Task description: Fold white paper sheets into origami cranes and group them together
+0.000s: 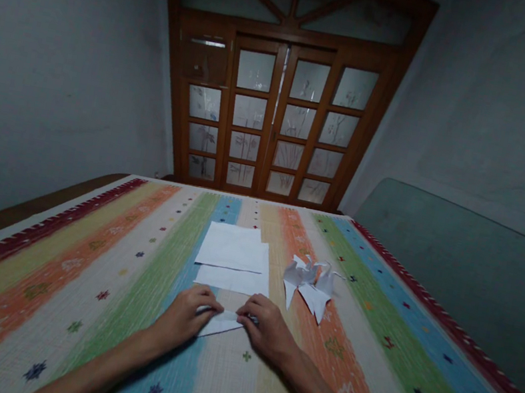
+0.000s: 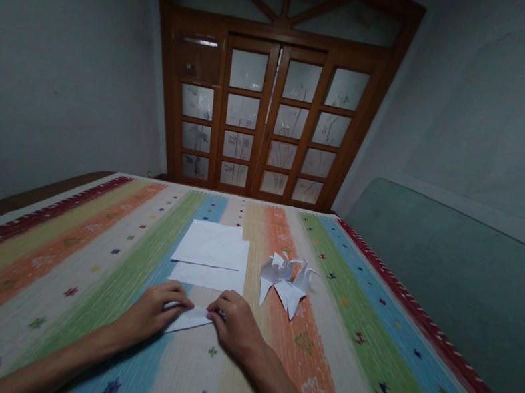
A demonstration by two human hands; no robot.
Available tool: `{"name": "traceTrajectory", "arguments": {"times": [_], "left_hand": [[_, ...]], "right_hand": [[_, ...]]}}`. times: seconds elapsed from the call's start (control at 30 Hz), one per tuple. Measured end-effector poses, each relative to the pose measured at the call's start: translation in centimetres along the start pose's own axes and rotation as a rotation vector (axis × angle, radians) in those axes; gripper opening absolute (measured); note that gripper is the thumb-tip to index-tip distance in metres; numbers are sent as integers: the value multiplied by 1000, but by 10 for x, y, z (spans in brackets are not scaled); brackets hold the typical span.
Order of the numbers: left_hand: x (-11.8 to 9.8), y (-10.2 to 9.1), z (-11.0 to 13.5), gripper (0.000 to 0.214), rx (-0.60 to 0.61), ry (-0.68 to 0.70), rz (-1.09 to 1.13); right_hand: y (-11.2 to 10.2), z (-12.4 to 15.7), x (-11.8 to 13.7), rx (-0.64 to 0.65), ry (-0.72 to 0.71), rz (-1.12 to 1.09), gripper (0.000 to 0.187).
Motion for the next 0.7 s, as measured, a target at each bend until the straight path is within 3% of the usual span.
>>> {"name": "traceTrajectory", "arguments": {"times": [0.27,0.43,0.57,0.7], "left_hand": [[-15,-1,5,14,39,127,-192],[-21,2,9,11,104,180,-280],[-18,6,7,6,138,143,-299],[-10,10,5,3,97,37,-239]], "right_hand": [[1,0,-5,-28,33,-55,24],[1,-2,-10,-17,116,-9,19],[-2,-4,-17,-9,203,-10,15],[-8,-4,-23,4,262,-40,13]]}}
Point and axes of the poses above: each hand's wrist, its own z-axis away from the middle knuckle, its own y-axis out of the palm, x = y × z, the point moved 6 cm from there along -z, towards the middle knuckle, and after that the axes turned 4 degrees about -y, right-handed, at the moved point
